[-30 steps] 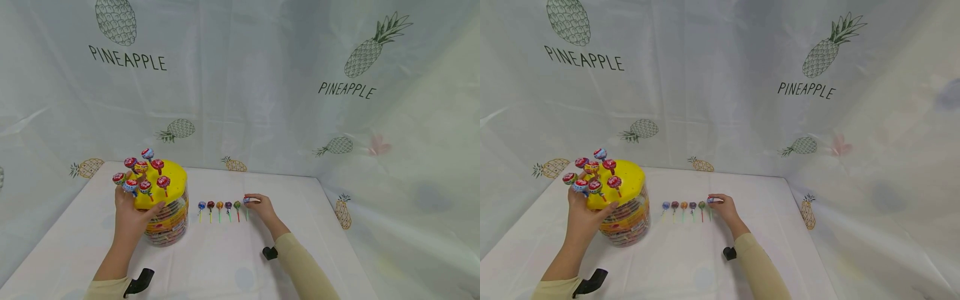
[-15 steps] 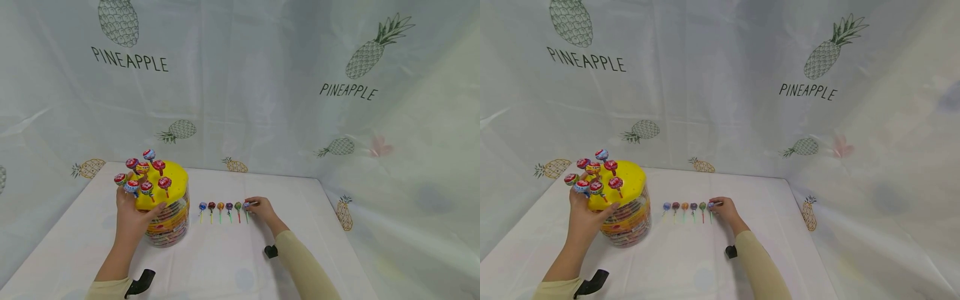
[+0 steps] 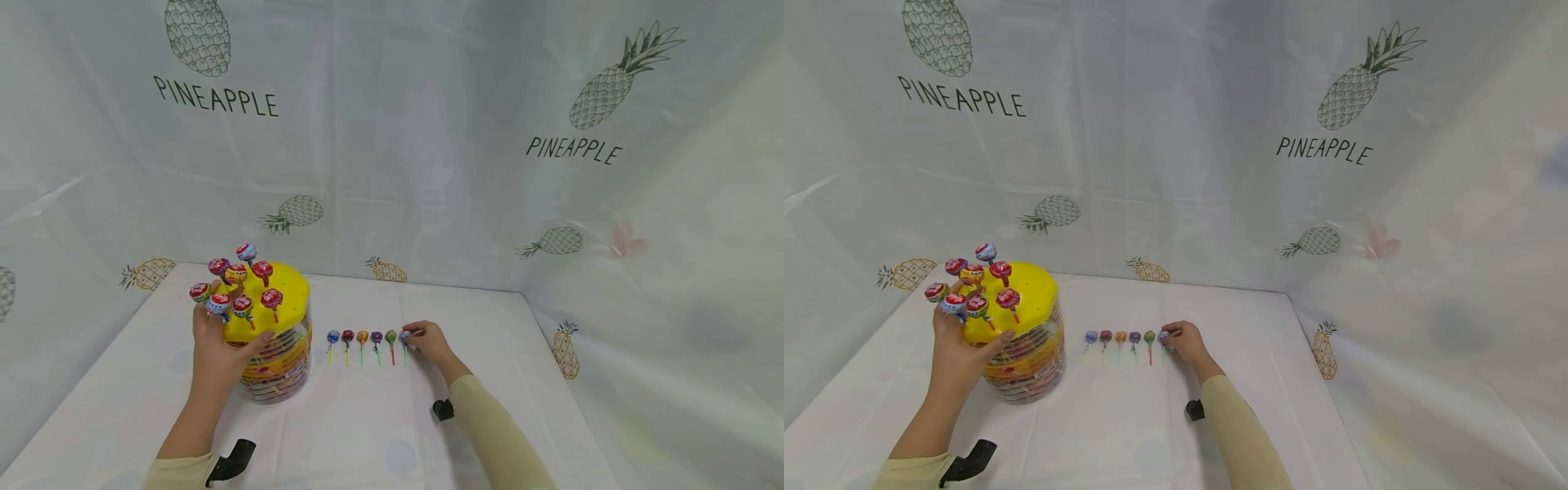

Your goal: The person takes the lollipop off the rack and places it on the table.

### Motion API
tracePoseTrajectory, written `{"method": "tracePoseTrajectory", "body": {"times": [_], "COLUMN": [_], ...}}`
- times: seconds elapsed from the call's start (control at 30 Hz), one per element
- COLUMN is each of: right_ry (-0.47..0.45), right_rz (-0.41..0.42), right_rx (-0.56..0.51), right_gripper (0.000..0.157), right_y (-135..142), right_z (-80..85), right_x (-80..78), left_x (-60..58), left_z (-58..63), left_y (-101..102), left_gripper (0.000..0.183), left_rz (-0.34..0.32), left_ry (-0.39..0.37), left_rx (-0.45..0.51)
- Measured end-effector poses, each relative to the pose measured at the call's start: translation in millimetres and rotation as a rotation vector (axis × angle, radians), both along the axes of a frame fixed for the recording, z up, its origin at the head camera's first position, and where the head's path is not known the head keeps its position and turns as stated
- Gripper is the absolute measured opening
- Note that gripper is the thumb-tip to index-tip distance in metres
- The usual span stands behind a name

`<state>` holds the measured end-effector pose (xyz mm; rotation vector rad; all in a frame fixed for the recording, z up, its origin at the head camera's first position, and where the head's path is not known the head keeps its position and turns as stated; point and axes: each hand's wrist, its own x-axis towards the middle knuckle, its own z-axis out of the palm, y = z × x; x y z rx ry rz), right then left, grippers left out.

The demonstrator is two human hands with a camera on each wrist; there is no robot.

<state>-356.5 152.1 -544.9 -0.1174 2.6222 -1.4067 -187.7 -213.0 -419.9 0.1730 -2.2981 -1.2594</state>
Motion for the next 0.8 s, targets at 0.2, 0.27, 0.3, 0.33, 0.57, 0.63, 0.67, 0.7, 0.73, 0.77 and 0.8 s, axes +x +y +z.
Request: {"method": "tracePoseTrajectory", "body": {"times": [0.2, 0.27, 0.3, 0.33, 0.57, 0.63, 0.67, 0.7, 0.73, 0.77, 0.8], "right_ry": [0.005, 0.001, 0.001, 0.005, 0.041, 0.044, 0.045, 0.045, 0.046, 0.047, 0.048], "right_rz": [-0.009, -0.006, -0.005, 0.002, 0.031, 0.032, 0.033, 0.034, 0.036, 0.037, 0.04], "right_rx": [0.05, 0.058, 0.061, 0.064, 0.093, 0.098, 0.099, 0.101, 0.104, 0.105, 0.106], "right_gripper": [0.023, 0.023, 0.023, 0.023, 0.024, 0.023, 0.023, 0.023, 0.023, 0.023, 0.024], "right_y": [-0.4, -0.8, -1.1, -1.3, -3.3, -3.9, -4.2, -4.4, -4.6, -4.7, -4.7], "right_z": [-1.4, -1.9, -2.0, -2.0, -1.2, -1.0, -1.1, -1.3, -1.4, -1.6, -1.8], "right_x": [-1.3, -1.8, -2.1, -2.4, -4.2, -3.9, -3.6, -3.6, -3.6, -3.6, -3.8], "left_x": [-0.1, -0.2, -0.3, -0.4, -1.2, -1.0, -0.9, -1.0, -1.0, -1.0, -1.0], "left_z": [-0.1, -0.3, -0.4, -0.6, -1.8, -1.7, -1.8, -2.0, -2.0, -2.0, -2.1], "left_y": [0.2, 0.1, 0.1, 0.1, -0.3, -0.4, -0.4, -0.5, -0.6, -0.7, -0.7], "left_gripper": [0.103, 0.103, 0.103, 0.103, 0.103, 0.103, 0.103, 0.102, 0.102, 0.102, 0.102], "left_rz": [-0.002, -0.003, -0.004, -0.003, -0.004, -0.004, -0.005, -0.005, -0.006, -0.007, -0.008], "left_ry": [0.002, 0.004, 0.006, 0.007, 0.011, 0.013, 0.016, 0.018, 0.02, 0.021, 0.02], "left_rx": [0.008, 0.007, 0.009, 0.008, 0.008, 0.007, 0.007, 0.006, 0.005, 0.005, 0.006]}}
